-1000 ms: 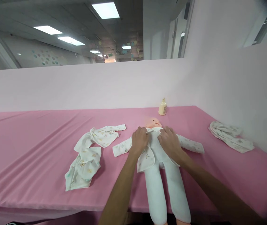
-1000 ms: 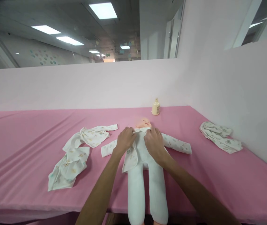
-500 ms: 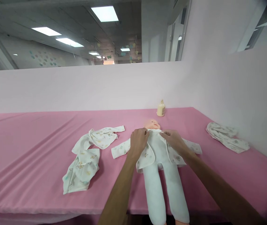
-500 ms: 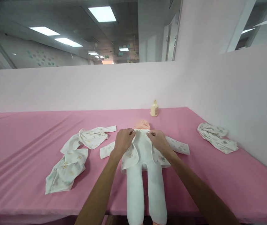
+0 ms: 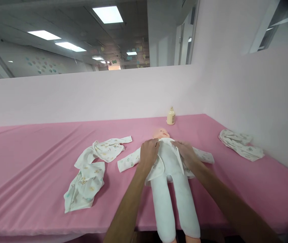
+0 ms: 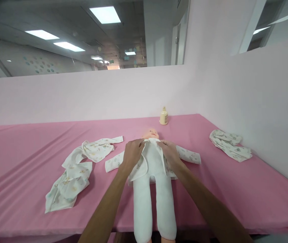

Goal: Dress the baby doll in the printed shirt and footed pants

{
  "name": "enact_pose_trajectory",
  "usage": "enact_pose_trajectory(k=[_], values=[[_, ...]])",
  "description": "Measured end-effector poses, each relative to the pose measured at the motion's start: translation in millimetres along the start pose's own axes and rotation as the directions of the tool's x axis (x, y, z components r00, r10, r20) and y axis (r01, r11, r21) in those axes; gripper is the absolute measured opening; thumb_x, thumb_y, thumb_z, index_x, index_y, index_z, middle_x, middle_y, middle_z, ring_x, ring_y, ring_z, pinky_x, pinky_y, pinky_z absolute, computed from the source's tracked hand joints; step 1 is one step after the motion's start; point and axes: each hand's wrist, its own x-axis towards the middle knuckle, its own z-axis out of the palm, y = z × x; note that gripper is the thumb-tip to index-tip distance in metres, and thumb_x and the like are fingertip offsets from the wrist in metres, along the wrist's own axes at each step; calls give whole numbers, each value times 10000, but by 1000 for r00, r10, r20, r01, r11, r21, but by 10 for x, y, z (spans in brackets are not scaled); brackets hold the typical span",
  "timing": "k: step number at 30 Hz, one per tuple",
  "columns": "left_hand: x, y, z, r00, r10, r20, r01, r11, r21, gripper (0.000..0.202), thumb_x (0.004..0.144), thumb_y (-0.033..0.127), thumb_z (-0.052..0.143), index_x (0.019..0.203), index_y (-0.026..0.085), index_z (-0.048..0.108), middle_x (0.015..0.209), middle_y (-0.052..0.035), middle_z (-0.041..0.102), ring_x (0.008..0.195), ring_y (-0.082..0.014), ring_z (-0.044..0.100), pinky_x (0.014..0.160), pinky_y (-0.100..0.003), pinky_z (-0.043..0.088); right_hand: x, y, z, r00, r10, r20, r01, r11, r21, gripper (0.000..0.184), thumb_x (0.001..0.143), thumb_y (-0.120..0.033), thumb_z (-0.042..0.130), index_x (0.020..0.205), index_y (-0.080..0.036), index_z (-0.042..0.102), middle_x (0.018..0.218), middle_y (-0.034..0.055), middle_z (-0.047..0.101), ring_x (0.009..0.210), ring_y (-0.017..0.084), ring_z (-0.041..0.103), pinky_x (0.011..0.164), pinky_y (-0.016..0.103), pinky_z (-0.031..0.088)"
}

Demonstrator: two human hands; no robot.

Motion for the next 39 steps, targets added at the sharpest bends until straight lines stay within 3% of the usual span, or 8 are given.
enact_pose_trajectory(k=[3, 8, 18, 23, 27, 33, 37, 39], values=[[-31, 63, 58, 998, 53, 23, -53, 998, 19, 258, 949, 187, 400, 796, 195, 607, 808, -56, 661, 676, -177, 534, 616, -294, 249, -39, 18, 78, 989, -147, -3, 146, 986, -75, 273, 765, -443, 619, 721, -174, 604, 646, -11, 566, 604, 129, 496, 555, 243, 384], [-62, 129, 107, 997, 60, 48, -61, 998, 21, 274, 974, 221, 373, 857, 195, 619, 873, -71, 670, 706, -184, 553, 610, -294, 254, -95, 48, 181, 921, -388, 30, 376, 869, -321, 309, 864, -426, 509, 698, -177, 586, 669, -18, 549, 649, 129, 463, 600, 240, 351], [-98, 159, 144, 997, 64, 35, -65, 997, 44, 200, 930, 170, 423, 875, 196, 614, 904, -74, 672, 760, -202, 564, 646, -300, 300, -135, 141, 235, 788, -601, 136, 565, 615, -550, 261, 931, -287, 423, 894, -214, 670, 879, 43, 668, 795, 192, 577, 757, 324, 452], [-87, 112, 186, 998, 56, 3, -56, 997, -57, 196, 897, 149, 429, 763, 185, 568, 808, -67, 645, 667, -175, 506, 631, -294, 289, -155, 244, 249, 713, -679, 177, 607, 471, -640, 332, 949, -243, 409, 1152, -201, 668, 892, 72, 626, 866, 209, 569, 820, 360, 471], [-69, 74, 232, 998, 47, -51, -56, 979, -194, 232, 884, 149, 411, 666, 181, 483, 731, -50, 615, 606, -145, 437, 605, -288, 254, -169, 294, 258, 656, -735, 174, 629, 404, -664, 354, 940, -218, 421, 1205, -224, 655, 1111, 103, 602, 1022, 225, 548, 926, 409, 470], [-44, 80, 245, 996, -77, -37, 54, 904, -424, 267, 861, 240, 452, 605, 172, 422, 631, -12, 555, 568, -117, 363, 565, -270, 226, -165, 303, 250, 657, -720, 223, 658, 404, -636, 393, 921, -168, 414, 1238, -181, 646, 1248, 94, 618, 1187, 228, 520, 1044, 422, 434], [-15, 37, 167, 989, -41, 140, 119, 781, -613, 184, 802, 224, 469, 630, 163, 491, 638, 10, 518, 606, -109, 403, 571, -234, 277, -141, 310, 231, 677, -700, 228, 652, 427, -626, 415, 896, -139, 409, 1228, -139, 657, 1275, 98, 629, 1209, 222, 530, 1069, 413, 429], [-4, -15, 105, 963, -21, 268, 208, 691, -692, 166, 787, 242, 477, 642, 162, 491, 613, 27, 453, 573, -95, 369, 547, -222, 276, -139, 304, 228, 686, -688, 237, 653, 438, -618, 438, 876, -118, 402, 1231, -145, 656, 1299, 91, 621, 1224, 218, 529, 1077, 412, 426]])
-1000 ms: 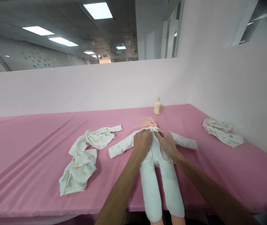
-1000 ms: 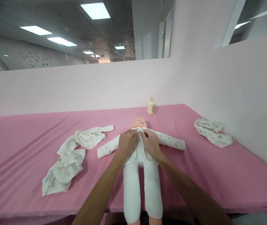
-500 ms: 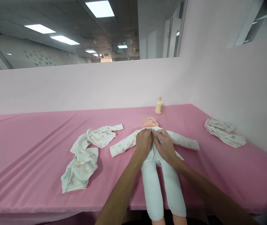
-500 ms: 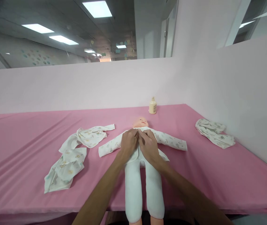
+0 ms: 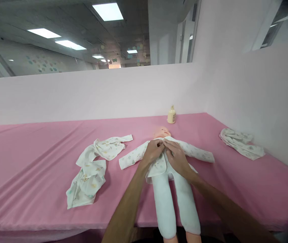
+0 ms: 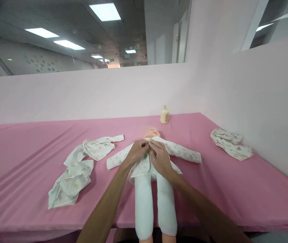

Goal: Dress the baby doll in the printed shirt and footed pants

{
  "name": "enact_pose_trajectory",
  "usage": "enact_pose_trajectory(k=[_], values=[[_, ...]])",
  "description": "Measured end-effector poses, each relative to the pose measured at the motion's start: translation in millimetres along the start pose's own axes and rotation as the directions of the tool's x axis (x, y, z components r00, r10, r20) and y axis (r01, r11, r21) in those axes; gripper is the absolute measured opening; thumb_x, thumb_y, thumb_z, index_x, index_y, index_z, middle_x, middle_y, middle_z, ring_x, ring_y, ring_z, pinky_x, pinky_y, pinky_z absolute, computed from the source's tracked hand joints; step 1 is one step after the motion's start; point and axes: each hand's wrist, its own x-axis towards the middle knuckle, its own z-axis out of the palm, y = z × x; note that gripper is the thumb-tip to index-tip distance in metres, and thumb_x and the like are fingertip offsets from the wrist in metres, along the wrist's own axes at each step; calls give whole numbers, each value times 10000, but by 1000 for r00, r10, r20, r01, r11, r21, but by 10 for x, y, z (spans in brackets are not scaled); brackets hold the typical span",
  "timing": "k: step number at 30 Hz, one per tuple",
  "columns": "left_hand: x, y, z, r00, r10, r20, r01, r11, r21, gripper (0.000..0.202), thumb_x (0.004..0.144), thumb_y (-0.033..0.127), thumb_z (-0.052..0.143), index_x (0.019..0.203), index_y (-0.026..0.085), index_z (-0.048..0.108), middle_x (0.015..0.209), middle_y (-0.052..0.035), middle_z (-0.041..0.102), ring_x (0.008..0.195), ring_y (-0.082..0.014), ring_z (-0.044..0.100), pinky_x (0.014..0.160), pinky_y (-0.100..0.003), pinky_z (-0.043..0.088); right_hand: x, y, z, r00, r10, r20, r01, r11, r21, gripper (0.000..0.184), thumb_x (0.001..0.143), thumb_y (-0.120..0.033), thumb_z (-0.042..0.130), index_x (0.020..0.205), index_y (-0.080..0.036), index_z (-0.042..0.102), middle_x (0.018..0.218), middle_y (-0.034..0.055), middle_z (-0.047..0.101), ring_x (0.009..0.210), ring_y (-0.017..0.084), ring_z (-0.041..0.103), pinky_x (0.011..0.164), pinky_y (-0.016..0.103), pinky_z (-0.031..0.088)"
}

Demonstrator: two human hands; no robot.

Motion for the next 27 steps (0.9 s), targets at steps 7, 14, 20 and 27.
enact_pose_trajectory(k=[7, 14, 20, 27], values=[[-14, -12, -154, 974, -173, 146, 213, 920, -330, 290, 810, 404, 546, 667, 157, 499, 643, 13, 458, 569, -87, 392, 539, -217, 328, -5, -48, -32, 996, 89, 31, -90, 995, 46, 486, 838, -95, 373, 1246, -176, 624, 1278, 82, 628, 1246, 216, 526, 1093, 431, 415], [11, -8, -139, 971, -195, 137, 226, 936, -269, 378, 816, 475, 568, 626, 171, 447, 577, 39, 380, 493, -68, 305, 476, -219, 257, -32, -45, -28, 977, 181, 110, -200, 961, 194, 522, 815, -80, 369, 1319, -161, 480, 1346, 105, 571, 1273, 182, 524, 1113, 405, 398], [29, -49, -117, 974, -201, 105, 221, 944, -244, 325, 806, 405, 560, 618, 182, 416, 554, 52, 337, 468, -66, 270, 456, -226, 212, -31, -68, -40, 984, 155, 83, -163, 982, 91, 550, 812, -89, 379, 1346, -145, 497, 1339, 107, 573, 1296, 218, 484, 1109, 432, 391], [53, -105, -38, 987, -158, -4, 154, 968, -199, 328, 793, 419, 557, 618, 169, 439, 568, 55, 330, 510, -67, 275, 484, -215, 198, -22, -37, -13, 997, 67, 27, -66, 996, -55, 535, 805, -102, 400, 1314, -163, 555, 1255, 97, 628, 1221, 245, 523, 1073, 445, 417]])
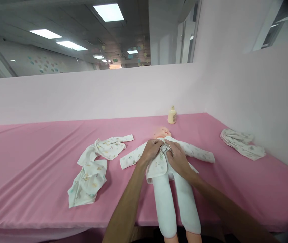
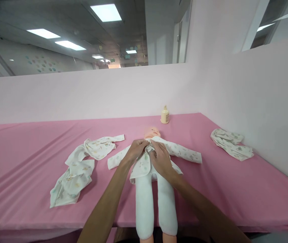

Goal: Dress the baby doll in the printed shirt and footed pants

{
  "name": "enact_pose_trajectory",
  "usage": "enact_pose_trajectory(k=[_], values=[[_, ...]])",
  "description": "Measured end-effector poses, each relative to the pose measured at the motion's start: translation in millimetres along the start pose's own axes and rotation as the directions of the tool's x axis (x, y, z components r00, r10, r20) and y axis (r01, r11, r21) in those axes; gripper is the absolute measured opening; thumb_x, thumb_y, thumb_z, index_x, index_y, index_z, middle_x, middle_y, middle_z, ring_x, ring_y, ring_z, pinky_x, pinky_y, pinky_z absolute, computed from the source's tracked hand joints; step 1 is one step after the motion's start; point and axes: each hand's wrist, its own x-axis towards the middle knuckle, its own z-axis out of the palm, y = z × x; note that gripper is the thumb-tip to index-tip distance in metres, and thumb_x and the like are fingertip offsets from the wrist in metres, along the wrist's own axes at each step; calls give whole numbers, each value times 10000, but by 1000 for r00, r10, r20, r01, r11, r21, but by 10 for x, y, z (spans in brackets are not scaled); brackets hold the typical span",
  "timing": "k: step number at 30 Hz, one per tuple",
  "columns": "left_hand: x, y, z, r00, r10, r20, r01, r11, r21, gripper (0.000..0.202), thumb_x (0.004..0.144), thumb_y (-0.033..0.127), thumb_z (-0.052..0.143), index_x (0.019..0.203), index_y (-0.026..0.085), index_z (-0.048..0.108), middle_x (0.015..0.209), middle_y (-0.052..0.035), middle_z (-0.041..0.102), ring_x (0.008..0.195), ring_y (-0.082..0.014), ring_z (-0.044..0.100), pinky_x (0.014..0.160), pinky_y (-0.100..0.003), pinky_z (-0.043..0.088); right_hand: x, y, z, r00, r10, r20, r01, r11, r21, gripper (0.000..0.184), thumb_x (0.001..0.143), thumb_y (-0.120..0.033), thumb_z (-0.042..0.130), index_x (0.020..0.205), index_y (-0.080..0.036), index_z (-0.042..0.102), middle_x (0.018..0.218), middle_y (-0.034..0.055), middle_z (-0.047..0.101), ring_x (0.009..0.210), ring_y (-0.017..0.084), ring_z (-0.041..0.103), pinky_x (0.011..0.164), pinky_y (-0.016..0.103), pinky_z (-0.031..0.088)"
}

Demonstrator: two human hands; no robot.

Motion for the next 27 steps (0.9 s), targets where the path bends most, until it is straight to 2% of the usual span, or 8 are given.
enact_pose_trajectory(k=[4, 13, 17, 20, 22, 23, 25, 27], values=[[11, 0, 13, 999, 22, -24, -22, 1000, -10, 303, 800, 395, 545, 628, 161, 456, 584, 52, 365, 539, -71, 306, 514, -208, 244, -10, 42, 30, 999, -21, -33, 19, 999, -50, 502, 809, -107, 406, 1275, -148, 589, 1276, 93, 623, 1216, 243, 526, 1080, 433, 407], [1, 22, 2, 999, 24, 33, -26, 998, 55, 254, 834, 380, 514, 749, 149, 577, 625, 38, 449, 554, -78, 353, 529, -204, 276, -17, 130, 68, 999, -45, -22, 44, 998, -45, 458, 819, -109, 419, 1229, -155, 617, 1294, 74, 612, 1234, 224, 504, 1101, 401, 374], [-45, 100, -38, 999, 3, 41, -6, 997, 80, 282, 846, 419, 505, 789, 155, 586, 643, 36, 456, 550, -82, 353, 534, -214, 293, -30, 74, 28, 1000, -12, 27, 15, 993, -117, 424, 830, -130, 440, 1222, -156, 598, 1287, 102, 587, 1211, 256, 495, 1067, 434, 383], [-138, 203, -73, 993, 0, 117, -22, 982, 186, 279, 835, 450, 530, 837, 174, 568, 686, 30, 472, 572, -96, 378, 534, -228, 294, -41, 44, -72, 995, 48, 84, -35, 988, -150, 380, 839, -152, 450, 1192, -170, 591, 1183, 111, 596, 1117, 260, 520, 984, 434, 429], [-228, 276, -59, 991, 20, 134, -71, 920, 386, 242, 807, 423, 577, 806, 185, 532, 731, 17, 503, 617, -118, 420, 548, -241, 294, -49, 48, -160, 989, 81, 122, -62, 986, -156, 370, 844, -157, 441, 1184, -181, 585, 1113, 107, 599, 1070, 257, 528, 923, 416, 453], [-278, 308, -39, 993, 31, 116, -86, 857, 509, 210, 799, 383, 585, 785, 187, 510, 767, 4, 527, 650, -133, 449, 559, -249, 296, -51, 55, -205, 986, 89, 138, -67, 985, -160, 360, 843, -155, 437, 1167, -188, 590, 1089, 102, 603, 1056, 256, 532, 901, 407, 456], [-374, 363, 16, 997, 50, 50, -71, 684, 726, 109, 808, 267, 539, 765, 189, 477, 843, -29, 565, 712, -165, 498, 584, -265, 301, -51, 67, -296, 982, 99, 163, -72, 983, -169, 324, 828, -140, 434, 1092, -201, 613, 1047, 88, 623, 1024, 251, 549, 870, 386, 451], [-452, 408, 62, 998, 56, -4, -26, 522, 853, 60, 819, 161, 450, 771, 189, 473, 870, -54, 583, 728, -186, 527, 592, -278, 301, -45, 65, -391, 973, 131, 193, -98, 981, -169, 295, 817, -125, 427, 1018, -206, 627, 997, 71, 652, 954, 234, 580, 813, 355, 447]])
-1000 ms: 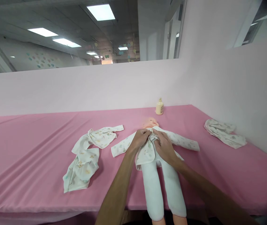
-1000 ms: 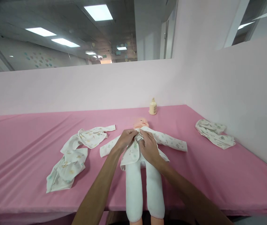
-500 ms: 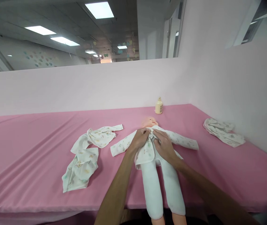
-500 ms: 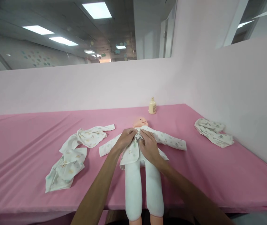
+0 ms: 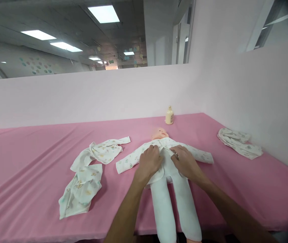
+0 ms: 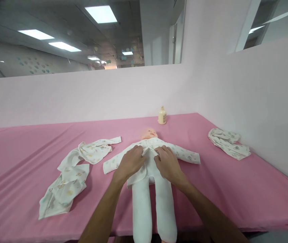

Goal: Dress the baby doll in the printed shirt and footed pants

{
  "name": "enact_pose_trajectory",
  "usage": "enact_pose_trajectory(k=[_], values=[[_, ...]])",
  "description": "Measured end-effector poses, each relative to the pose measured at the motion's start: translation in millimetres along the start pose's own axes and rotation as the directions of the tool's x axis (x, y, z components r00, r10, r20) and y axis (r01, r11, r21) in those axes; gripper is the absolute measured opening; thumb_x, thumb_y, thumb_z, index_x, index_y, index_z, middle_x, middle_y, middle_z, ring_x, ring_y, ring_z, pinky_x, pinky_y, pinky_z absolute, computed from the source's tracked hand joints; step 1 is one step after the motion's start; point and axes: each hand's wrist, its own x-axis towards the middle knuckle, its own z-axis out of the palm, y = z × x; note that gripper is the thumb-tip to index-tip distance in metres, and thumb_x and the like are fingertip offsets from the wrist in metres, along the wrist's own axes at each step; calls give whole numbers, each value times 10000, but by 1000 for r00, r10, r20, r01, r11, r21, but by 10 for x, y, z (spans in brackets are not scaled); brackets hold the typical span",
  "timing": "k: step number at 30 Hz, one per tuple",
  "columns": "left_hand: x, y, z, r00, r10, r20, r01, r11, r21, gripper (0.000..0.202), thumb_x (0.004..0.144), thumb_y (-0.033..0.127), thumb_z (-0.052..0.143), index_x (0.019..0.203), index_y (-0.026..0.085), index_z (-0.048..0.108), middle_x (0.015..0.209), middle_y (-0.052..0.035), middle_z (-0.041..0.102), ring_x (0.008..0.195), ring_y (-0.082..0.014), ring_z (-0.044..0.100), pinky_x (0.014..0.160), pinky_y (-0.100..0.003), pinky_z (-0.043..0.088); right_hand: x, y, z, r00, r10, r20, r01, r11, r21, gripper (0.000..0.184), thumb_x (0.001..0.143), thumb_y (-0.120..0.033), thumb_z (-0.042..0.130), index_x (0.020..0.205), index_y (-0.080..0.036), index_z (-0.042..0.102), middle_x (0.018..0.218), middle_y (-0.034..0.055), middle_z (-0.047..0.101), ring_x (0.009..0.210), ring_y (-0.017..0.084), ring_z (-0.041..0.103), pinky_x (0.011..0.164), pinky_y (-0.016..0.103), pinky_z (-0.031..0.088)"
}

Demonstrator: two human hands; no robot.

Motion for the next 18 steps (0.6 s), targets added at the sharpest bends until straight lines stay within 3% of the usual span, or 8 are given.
enact_pose_trajectory(k=[3, 10, 15, 18], values=[[-69, 35, -49, 999, -34, -29, 38, 986, 162, 168, 843, 103, 367, 769, 184, 495, 817, -66, 590, 690, -198, 543, 575, -290, 287, -33, -15, -160, 995, 74, 64, -76, 997, 35, 270, 813, -125, 410, 931, -210, 638, 911, 43, 684, 818, 200, 611, 691, 307, 427], [-196, -36, -191, 992, -123, -38, 128, 941, 314, 209, 870, 141, 362, 762, 175, 538, 726, -62, 580, 658, -216, 555, 557, -293, 244, -229, -37, -468, 968, 138, 211, -145, 989, 15, 214, 826, -178, 401, 787, -212, 608, 777, 22, 656, 675, 174, 565, 572, 280, 358], [-287, -109, -202, 985, -154, -80, 171, 943, 286, 175, 866, 170, 377, 740, 183, 497, 702, -49, 567, 627, -198, 515, 552, -296, 205, -269, -4, -471, 957, 89, 278, -113, 991, 73, 211, 836, -177, 386, 754, -209, 578, 695, 2, 588, 634, 156, 513, 562, 276, 345], [-268, -135, -150, 991, -91, -96, 104, 985, 141, 184, 873, 160, 360, 711, 194, 440, 680, -22, 542, 582, -164, 440, 549, -294, 200, -260, -9, -407, 961, 68, 267, -93, 992, 81, 197, 850, -209, 404, 715, -209, 548, 654, -13, 525, 607, 142, 461, 540, 271, 304]])
